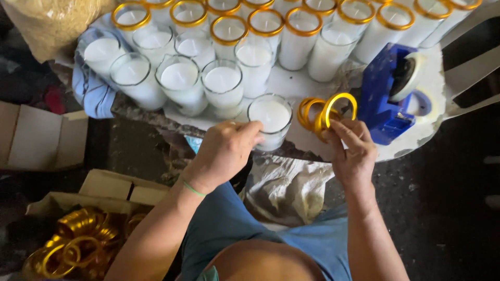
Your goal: Fitting decorative gold rims onto the tops of candle jars and securing them with adhesive tape.
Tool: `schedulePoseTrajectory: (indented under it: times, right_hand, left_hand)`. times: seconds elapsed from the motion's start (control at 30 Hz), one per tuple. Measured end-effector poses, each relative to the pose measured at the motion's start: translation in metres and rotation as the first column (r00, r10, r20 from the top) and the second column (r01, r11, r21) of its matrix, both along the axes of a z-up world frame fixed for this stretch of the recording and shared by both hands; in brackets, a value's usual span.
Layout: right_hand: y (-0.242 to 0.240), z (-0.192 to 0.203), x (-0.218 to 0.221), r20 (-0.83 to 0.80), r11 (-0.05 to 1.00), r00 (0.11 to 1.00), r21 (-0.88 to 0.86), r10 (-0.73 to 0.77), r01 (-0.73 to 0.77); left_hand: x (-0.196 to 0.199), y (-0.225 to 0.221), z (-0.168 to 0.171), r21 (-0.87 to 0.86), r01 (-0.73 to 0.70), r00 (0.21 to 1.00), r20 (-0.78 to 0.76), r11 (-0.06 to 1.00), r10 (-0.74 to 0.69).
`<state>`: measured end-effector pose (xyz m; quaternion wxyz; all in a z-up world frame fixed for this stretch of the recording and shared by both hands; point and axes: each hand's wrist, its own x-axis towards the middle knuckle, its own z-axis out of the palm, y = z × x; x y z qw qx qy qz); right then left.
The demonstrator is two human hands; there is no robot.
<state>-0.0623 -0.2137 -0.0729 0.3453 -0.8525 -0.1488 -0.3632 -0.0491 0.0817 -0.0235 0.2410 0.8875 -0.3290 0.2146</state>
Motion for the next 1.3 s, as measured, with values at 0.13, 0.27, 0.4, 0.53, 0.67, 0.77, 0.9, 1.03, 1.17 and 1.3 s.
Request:
schedulePoseTrajectory:
  times: [0.13, 0.27, 0.4, 0.53, 0.67, 0.77, 0.9, 1.03, 1.17, 1.3]
  right_hand:
    - [0.006, 0.006, 0.0, 0.023, 0.999, 0.999, 0.03, 0.029, -0.03]
    - [0.009, 0.008, -0.006, -0.009, 0.997, 0.999, 0.064, 0.045, -0.044]
    - [0.011, 0.02, -0.013, -0.008, 0.995, 0.997, 0.074, 0.071, -0.07]
    - [0.014, 0.04, -0.021, -0.031, 0.994, 0.996, 0.071, 0.081, -0.078]
    - [0.015, 0.044, -0.02, -0.06, 0.991, 0.991, 0.065, 0.121, -0.117]
    - [0.02, 0.04, -0.016, -0.066, 0.987, 0.985, 0.017, 0.158, -0.157]
    - [0.041, 0.053, -0.021, -0.102, 0.97, 0.966, -0.041, 0.236, -0.241]
    - [0.071, 0.07, -0.047, 0.024, 0.846, 0.951, -0.465, 0.307, -0.261]
    - [0.071, 0.076, -0.029, 0.022, 0.813, 0.928, -0.491, 0.371, -0.314]
    - [0.054, 0.066, -0.003, 0.446, 0.458, 0.891, -0.776, -0.088, 0.434]
  left_hand:
    - [-0.009, -0.001, -0.003, -0.323, -0.103, 0.992, -0.106, 0.941, 0.072]
    - [-0.005, -0.014, -0.003, -0.498, -0.049, 0.904, -0.391, 0.866, -0.173]
    - [0.001, -0.031, -0.024, -0.671, -0.131, 0.843, -0.463, 0.729, -0.275]
    - [-0.021, -0.039, -0.009, -0.839, -0.271, 0.667, -0.517, 0.472, -0.537]
    - [-0.044, -0.037, -0.008, -0.855, -0.507, 0.444, -0.368, 0.11, -0.817]
    - [-0.055, -0.031, -0.021, -0.712, -0.698, 0.314, -0.4, 0.076, -0.861]
    - [-0.052, -0.023, -0.034, -0.579, -0.811, 0.291, -0.516, 0.078, -0.806]
    - [-0.05, -0.02, 0.0, -0.545, -0.838, 0.311, -0.534, 0.038, -0.786]
    - [-0.043, -0.02, -0.025, -0.515, -0.857, 0.298, -0.556, 0.04, -0.776]
    - [-0.042, -0.015, -0.016, -0.57, -0.815, 0.288, -0.56, 0.108, -0.777]
